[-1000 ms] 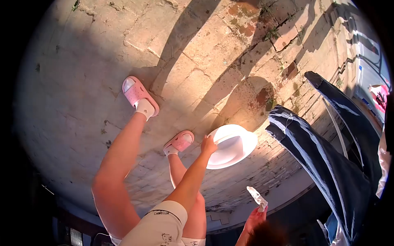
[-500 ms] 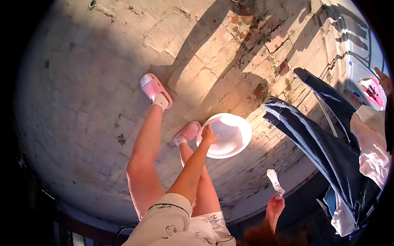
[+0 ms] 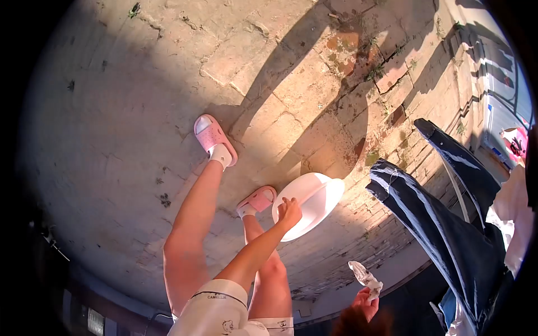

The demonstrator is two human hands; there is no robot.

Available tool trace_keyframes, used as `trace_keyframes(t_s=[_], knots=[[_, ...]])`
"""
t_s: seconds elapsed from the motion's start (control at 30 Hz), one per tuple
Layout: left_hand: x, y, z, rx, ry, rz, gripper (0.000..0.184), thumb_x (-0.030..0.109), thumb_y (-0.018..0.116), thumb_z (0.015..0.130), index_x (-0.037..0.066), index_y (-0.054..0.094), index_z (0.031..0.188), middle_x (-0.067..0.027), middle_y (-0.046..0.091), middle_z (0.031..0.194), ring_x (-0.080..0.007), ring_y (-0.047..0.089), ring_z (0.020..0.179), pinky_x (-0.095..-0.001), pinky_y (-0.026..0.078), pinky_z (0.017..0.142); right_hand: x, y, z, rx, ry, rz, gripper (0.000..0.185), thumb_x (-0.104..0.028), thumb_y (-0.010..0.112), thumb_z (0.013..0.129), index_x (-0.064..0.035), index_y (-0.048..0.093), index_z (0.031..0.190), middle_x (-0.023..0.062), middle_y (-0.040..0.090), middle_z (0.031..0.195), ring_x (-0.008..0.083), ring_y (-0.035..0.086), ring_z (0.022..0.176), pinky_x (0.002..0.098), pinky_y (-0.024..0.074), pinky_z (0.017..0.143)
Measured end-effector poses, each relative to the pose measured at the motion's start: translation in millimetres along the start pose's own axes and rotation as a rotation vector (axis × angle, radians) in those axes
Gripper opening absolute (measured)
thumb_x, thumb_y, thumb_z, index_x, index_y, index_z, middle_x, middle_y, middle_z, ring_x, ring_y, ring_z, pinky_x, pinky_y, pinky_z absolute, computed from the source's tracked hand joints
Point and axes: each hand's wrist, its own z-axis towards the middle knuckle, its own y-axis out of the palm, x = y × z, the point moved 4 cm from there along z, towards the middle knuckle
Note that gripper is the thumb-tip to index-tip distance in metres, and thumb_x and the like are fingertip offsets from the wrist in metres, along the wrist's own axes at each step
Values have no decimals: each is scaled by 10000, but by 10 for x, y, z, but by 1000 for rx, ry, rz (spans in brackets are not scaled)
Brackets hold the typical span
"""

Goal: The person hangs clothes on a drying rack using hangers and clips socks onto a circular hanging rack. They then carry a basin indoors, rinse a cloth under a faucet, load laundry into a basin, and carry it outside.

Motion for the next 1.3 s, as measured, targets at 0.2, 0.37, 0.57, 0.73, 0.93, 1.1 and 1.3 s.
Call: trace_keyframes(t_s=[0.2, 0.37, 0.57, 0.73, 0.93, 1.1, 1.3], knots=[[-368, -2978, -685, 274, -367, -458, 314, 217, 595, 648, -37, 586, 833, -190, 624, 825, -306, 622, 717, -390, 492, 627, 610, 1782, -1006, -264, 210, 25, 331, -141, 473, 811, 21, 470, 1100, 144, 532, 958, 215, 525, 811, 264, 473, 603], [-1183, -4426, -1292, 690, -565, -1327, 221, 126, 582, 671, -33, 600, 822, -127, 618, 712, -224, 613, 661, -325, 501, 584, 1335, 3396, -2116, -571, 414, -136, 261, -115, 457, 821, 9, 501, 1047, 125, 554, 915, 200, 548, 819, 260, 487, 628], [-1505, -6278, -2035, 1087, -307, -2245, 353, 64, 519, 702, 53, 426, 1042, -101, 487, 970, -234, 554, 809, -352, 540, 586, 1970, 4931, -3466, -831, 452, -288, 198, -86, 443, 795, 13, 549, 930, 111, 591, 918, 201, 573, 812, 277, 487, 655], [-1904, -7088, -2564, 1306, -656, -2310, 333, 100, 494, 723, -4, 443, 1035, -115, 467, 985, -248, 529, 844, -368, 532, 633, 2330, 6238, -4092, -928, 377, -321, 168, -57, 431, 795, 41, 533, 886, 122, 575, 887, 197, 567, 794, 254, 493, 687], [-2280, -7468, -2525, 897, -527, -2240, 411, 465, 581, 715, 236, 480, 1041, 29, 441, 994, -157, 471, 750, -478, 366, 835, 3205, 8396, -4483, -1276, 204, -600, 162, -115, 405, 866, -22, 531, 904, 62, 564, 869, 133, 540, 749, 220, 467, 614], [-1972, -8674, -1970, 1183, -597, -2286, 327, 420, 534, 712, 161, 495, 909, 23, 471, 850, -133, 467, 550, -540, 275, 906, 3695, 10160, -5220, -1279, 248, -372, 247, -130, 470, 849, -22, 504, 1069, 29, 568, 948, 97, 542, 803, 202, 465, 648], [-698, -11517, -723, 935, -378, -2173, 211, 122, 529, 727, 128, 526, 938, 8, 487, 915, -168, 507, 736, -451, 373, 861, 3847, 12199, -5441, -1114, 227, -36, 249, -76, 491, 804, -4, 535, 1039, 86, 606, 902, 149, 590, 746, 229, 512, 628]])
